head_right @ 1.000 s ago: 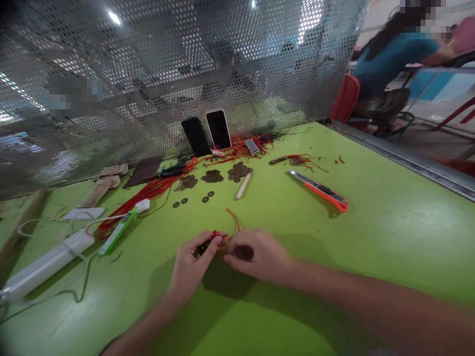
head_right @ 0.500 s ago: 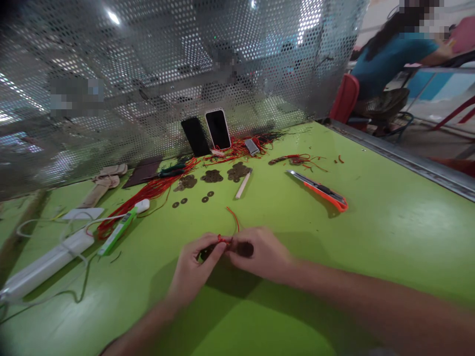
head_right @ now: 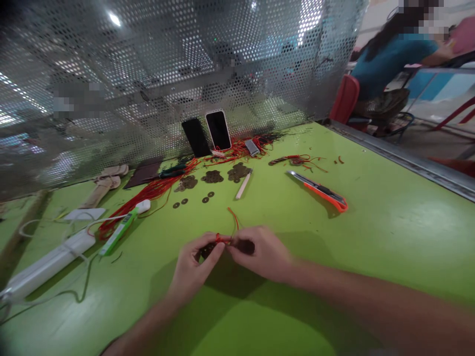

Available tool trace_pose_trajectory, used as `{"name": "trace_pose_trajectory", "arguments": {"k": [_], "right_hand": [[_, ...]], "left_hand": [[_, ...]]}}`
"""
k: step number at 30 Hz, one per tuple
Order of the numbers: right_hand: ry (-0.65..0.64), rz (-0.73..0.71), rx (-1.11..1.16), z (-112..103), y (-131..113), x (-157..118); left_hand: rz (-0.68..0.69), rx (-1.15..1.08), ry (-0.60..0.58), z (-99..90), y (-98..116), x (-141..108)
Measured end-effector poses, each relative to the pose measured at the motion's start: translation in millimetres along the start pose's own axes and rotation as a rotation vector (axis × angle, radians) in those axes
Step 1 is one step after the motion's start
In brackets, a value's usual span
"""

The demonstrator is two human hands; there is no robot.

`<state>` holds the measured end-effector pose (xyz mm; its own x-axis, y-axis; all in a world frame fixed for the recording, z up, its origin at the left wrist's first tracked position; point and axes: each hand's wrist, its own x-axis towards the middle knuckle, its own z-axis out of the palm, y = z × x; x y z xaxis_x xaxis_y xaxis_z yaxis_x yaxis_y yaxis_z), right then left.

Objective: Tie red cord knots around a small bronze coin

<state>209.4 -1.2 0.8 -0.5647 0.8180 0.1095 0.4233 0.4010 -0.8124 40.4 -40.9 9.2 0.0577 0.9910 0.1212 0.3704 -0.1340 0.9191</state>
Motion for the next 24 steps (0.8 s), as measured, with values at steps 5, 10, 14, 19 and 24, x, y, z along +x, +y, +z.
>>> {"name": "trace_pose_trajectory", "arguments": {"k": [5, 10, 14, 19, 24], "right_hand": [[-0.034, -0.059, 0.015, -0.9, 0.3, 0.7], [0.004, -0.052, 0.004, -3.1, -1.8, -1.4], [0.065, -0.125, 0.067, -2.6, -0.7, -3.3], [0.035, -0.231, 0.071, -2.2, 0.7, -2.9], [0.035, -0.247, 0.113, -2.2, 1.0, -2.2]], "left_hand": [[-0.017, -0.028, -0.002, 0.6, -1.9, -0.2], [-0.034, 0.014, -0.006, -0.4, -3.4, -1.0], [-0.059, 0.032, -0.040, -0.9, -2.7, -1.0], [-0.111, 0.051, -0.073, -0.9, -2.8, -1.8], [-0.160, 0.027, -0.114, -2.1, -4.2, -0.9]]}}
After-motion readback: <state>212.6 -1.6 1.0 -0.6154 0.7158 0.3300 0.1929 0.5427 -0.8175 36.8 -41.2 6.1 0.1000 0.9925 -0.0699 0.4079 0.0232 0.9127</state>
